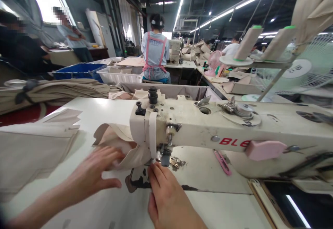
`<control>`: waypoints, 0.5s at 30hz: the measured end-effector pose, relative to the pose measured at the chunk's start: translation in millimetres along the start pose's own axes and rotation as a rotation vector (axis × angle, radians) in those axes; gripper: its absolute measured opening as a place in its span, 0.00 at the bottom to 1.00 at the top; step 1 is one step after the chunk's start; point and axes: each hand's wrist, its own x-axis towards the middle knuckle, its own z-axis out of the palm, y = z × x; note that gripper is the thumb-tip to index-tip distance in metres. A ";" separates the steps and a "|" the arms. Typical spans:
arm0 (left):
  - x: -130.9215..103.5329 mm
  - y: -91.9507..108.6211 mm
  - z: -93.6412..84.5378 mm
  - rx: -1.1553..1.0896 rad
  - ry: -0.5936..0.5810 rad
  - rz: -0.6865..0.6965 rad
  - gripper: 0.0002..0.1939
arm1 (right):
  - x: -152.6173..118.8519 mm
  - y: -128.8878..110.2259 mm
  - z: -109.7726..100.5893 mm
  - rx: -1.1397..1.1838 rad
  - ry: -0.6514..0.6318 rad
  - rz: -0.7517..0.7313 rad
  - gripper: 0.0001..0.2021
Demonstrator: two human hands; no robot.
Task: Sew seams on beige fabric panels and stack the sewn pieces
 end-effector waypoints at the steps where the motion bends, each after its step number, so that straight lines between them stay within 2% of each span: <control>1: -9.3 1.0 8.0 0.040 -0.050 -0.014 0.13 | -0.1 -0.8 -0.6 0.006 0.005 0.008 0.30; 2: -15.1 1.5 13.9 0.075 -0.085 -0.042 0.09 | -0.7 -0.8 -0.9 0.011 0.006 0.016 0.29; 4: -19.9 0.1 15.1 0.101 -0.090 -0.130 0.11 | -4.2 1.1 -1.0 0.020 0.007 0.033 0.28; 6: -22.5 -3.0 0.5 0.103 -0.061 -0.226 0.13 | -9.8 4.4 -0.9 0.040 0.012 0.044 0.28; 9: -32.4 -0.5 -35.2 -0.024 0.077 -0.308 0.17 | -14.4 2.5 0.4 0.149 0.060 0.036 0.27; 12: -45.0 16.2 -59.9 -0.349 0.194 -0.320 0.20 | -3.1 -19.6 6.9 0.521 0.168 0.150 0.33; 14: -52.8 26.0 -66.6 -0.574 0.216 -0.384 0.21 | 11.5 -42.9 15.0 0.903 0.232 0.271 0.34; 15: -57.2 27.6 -68.5 -0.697 0.199 -0.449 0.22 | 18.4 -54.5 19.6 1.084 0.252 0.272 0.31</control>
